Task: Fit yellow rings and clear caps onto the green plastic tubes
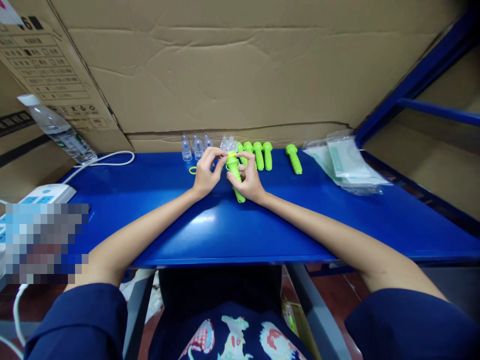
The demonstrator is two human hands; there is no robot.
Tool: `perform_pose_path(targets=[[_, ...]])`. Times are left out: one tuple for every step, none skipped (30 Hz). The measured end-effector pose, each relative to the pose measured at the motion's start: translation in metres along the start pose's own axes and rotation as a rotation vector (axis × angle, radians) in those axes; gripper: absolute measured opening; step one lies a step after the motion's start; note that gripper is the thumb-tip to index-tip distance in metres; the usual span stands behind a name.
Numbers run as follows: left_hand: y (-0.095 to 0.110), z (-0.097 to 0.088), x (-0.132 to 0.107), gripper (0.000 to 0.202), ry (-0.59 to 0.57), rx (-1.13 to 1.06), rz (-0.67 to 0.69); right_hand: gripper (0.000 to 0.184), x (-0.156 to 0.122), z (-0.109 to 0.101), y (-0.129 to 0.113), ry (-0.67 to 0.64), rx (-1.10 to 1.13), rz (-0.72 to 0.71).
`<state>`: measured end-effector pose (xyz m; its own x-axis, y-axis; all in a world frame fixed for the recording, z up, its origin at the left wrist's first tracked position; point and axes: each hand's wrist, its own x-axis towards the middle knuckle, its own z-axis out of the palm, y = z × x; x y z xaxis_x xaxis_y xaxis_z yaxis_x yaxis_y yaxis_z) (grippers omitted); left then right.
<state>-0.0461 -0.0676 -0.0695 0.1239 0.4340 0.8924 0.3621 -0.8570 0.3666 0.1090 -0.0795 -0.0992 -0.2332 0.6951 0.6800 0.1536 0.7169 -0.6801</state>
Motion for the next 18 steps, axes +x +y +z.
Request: perform_pose_path(targets=[[0.0005, 0.0001, -0.0003, 0.024, -0.004, -0.004, 0.000, 0.050, -0.0001, 0.0002, 0.0003, 0.005, -0.005, 0.000], [0.0008, 0.0003, -0.0006, 0.024, -0.009, -0.006, -0.005, 0.050, -0.0001, 0.0003, 0.0006, 0.010, -0.009, 0.003], [0.0010, 0.0006, -0.0009, 0.025, -0.017, -0.006, -0.015, 0.050, -0.0001, 0.0003, 0.0008, 0.014, -0.012, 0.008], [0.0012, 0.0009, -0.0012, 0.026, -0.026, -0.002, -0.027, 0.049, 0.0000, 0.0003, 0.0008, 0.019, -0.015, 0.014], [0.0012, 0.0012, -0.0016, 0.027, -0.035, 0.002, -0.037, 0.049, 0.0001, 0.0003, 0.0008, 0.024, -0.019, 0.018], [0.0012, 0.0016, -0.0019, 0.028, -0.040, 0.007, -0.045, 0.049, 0.0003, 0.0003, 0.0006, 0.028, -0.026, 0.020], [0.0010, 0.0020, -0.0022, 0.028, -0.040, 0.012, -0.050, 0.048, 0.0004, 0.0002, 0.0003, 0.030, -0.033, 0.019], [0.0008, 0.0024, -0.0026, 0.028, -0.038, 0.015, -0.054, 0.049, 0.0006, 0.0001, 0.0000, 0.032, -0.041, 0.015], [0.0006, 0.0027, -0.0029, 0.028, -0.035, 0.016, -0.056, 0.049, 0.0008, -0.0001, -0.0003, 0.034, -0.048, 0.009], [0.0002, 0.0030, -0.0031, 0.028, -0.031, 0.015, -0.058, 0.051, 0.0009, -0.0002, -0.0006, 0.037, -0.054, 0.002], [-0.0001, 0.0031, -0.0033, 0.028, -0.031, 0.013, -0.059, 0.052, 0.0010, -0.0005, -0.0008, 0.041, -0.059, -0.004], [-0.0005, 0.0030, -0.0034, 0.028, -0.033, 0.013, -0.060, 0.053, 0.0010, -0.0007, -0.0010, 0.043, -0.063, -0.006], [-0.0007, 0.0029, -0.0035, 0.028, -0.036, 0.014, -0.057, 0.054, 0.0010, -0.0010, -0.0011, 0.043, -0.069, -0.007], [-0.0008, 0.0028, -0.0036, 0.028, -0.039, 0.015, -0.051, 0.054, 0.0010, -0.0013, -0.0011, 0.039, -0.075, -0.005], [-0.0008, 0.0026, -0.0038, 0.028, -0.038, 0.018, -0.046, 0.053, 0.0009, -0.0015, -0.0011, 0.034, -0.080, -0.003], [-0.0007, 0.0025, -0.0039, 0.027, -0.034, 0.019, -0.040, 0.052, 0.0009, -0.0017, -0.0011, 0.029, -0.083, -0.002], [-0.0004, 0.0025, -0.0041, 0.027, -0.028, 0.016, -0.035, 0.052, 0.0010, -0.0017, -0.0011, 0.028, -0.083, -0.006], [0.0000, 0.0025, -0.0042, 0.026, -0.020, 0.011, -0.032, 0.052, 0.0011, -0.0017, -0.0012, 0.033, -0.078, -0.012]])
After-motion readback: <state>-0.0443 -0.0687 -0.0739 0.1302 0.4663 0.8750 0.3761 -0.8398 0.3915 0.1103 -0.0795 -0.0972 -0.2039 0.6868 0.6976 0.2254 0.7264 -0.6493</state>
